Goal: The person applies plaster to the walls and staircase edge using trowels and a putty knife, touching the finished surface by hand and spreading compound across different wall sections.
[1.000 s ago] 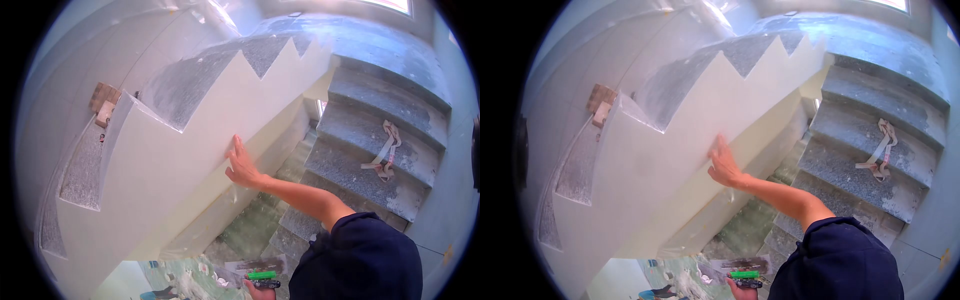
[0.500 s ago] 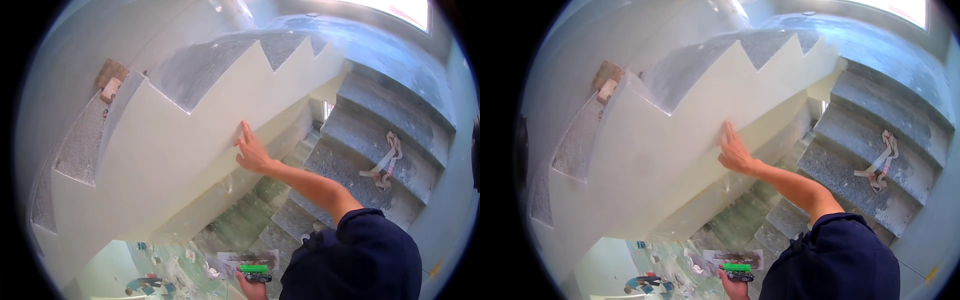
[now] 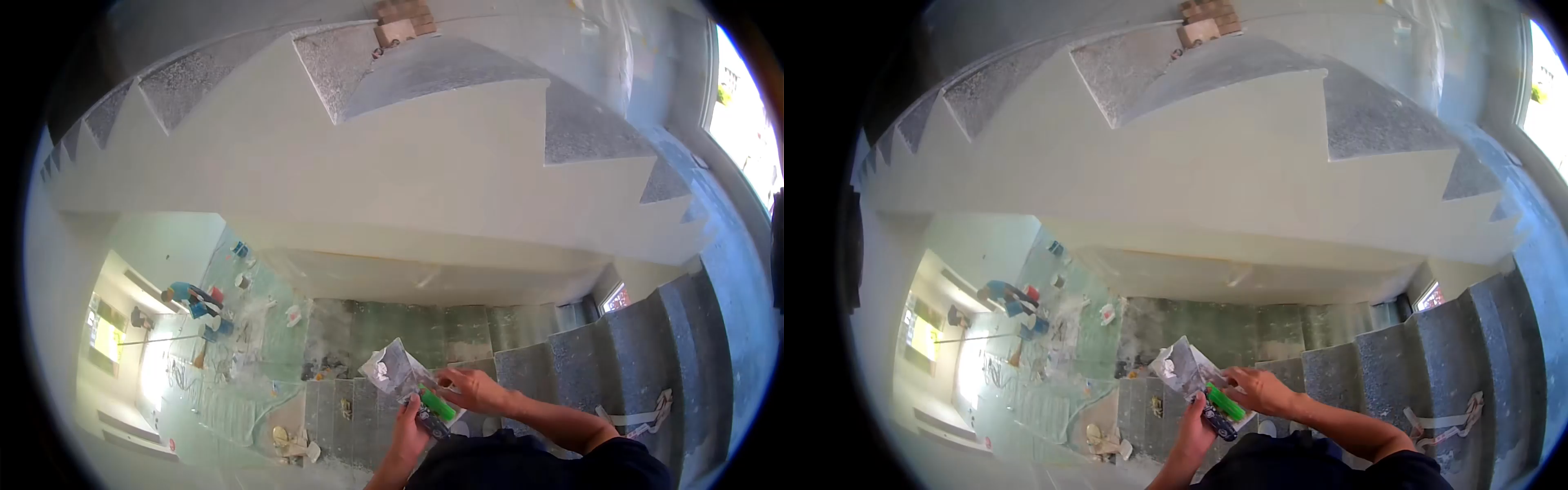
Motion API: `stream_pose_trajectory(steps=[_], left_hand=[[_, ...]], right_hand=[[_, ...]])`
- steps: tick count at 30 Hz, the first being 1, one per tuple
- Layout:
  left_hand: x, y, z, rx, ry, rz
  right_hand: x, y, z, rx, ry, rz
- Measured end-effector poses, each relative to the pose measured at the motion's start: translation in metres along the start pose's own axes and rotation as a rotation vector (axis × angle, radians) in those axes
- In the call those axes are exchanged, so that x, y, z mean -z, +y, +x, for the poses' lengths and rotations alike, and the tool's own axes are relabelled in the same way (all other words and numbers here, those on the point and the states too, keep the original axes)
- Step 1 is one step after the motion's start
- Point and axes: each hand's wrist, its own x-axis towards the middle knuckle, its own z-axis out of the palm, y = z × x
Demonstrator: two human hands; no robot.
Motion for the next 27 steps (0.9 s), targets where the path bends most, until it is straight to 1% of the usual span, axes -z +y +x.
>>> stream_pose_trajectory(steps=[1, 4, 7, 10, 12, 13, 16, 17, 18, 19, 20, 23, 27], left_hand=[[-0.002, 0.001, 0.001, 0.002, -0.019, -0.010], [-0.011, 0.004, 0.000, 0.000, 0.042, -0.068], [-0.013, 0.008, 0.000, -0.017, 0.029, -0.026], [-0.032, 0.029, -0.014, 0.005, 0.032, 0.080], [-0.047, 0.031, -0.018, -0.108, 0.082, 0.184], [-0.052, 0.027, -0.020, -0.159, 0.128, 0.233], [-0.054, 0.040, -0.021, -0.259, 0.121, 0.528], [-0.049, 0.041, -0.021, -0.281, 0.134, 0.633], [-0.042, 0.040, -0.021, -0.309, 0.151, 0.672], [-0.039, 0.041, -0.018, -0.347, 0.154, 0.710], [-0.036, 0.038, -0.017, -0.381, 0.153, 0.748], [-0.031, 0.037, -0.017, -0.434, 0.183, 0.853], [-0.032, 0.044, -0.017, -0.351, 0.202, 0.890]], right_hand=[[-0.008, -0.008, 0.000, -0.005, -0.024, 0.010], [-0.024, -0.028, 0.005, -0.038, 0.033, -0.104], [-0.045, -0.018, 0.013, -0.166, 0.045, -0.045], [-0.047, -0.024, 0.022, -0.358, 0.060, 0.099], [-0.035, -0.011, 0.016, -0.451, 0.116, 0.031], [-0.033, 0.012, 0.006, -0.412, 0.192, 0.005], [-0.003, 0.030, -0.019, -0.462, 0.287, -0.092], [0.014, 0.029, -0.026, -0.496, 0.258, -0.063], [0.028, 0.023, -0.032, -0.594, 0.250, -0.023], [0.040, 0.013, -0.038, -0.600, 0.245, -0.011], [0.048, 0.014, -0.048, -0.568, 0.235, 0.027], [0.071, -0.047, -0.054, -0.682, 0.134, 0.486], [0.077, -0.101, -0.050, -0.758, -0.060, 0.763]])
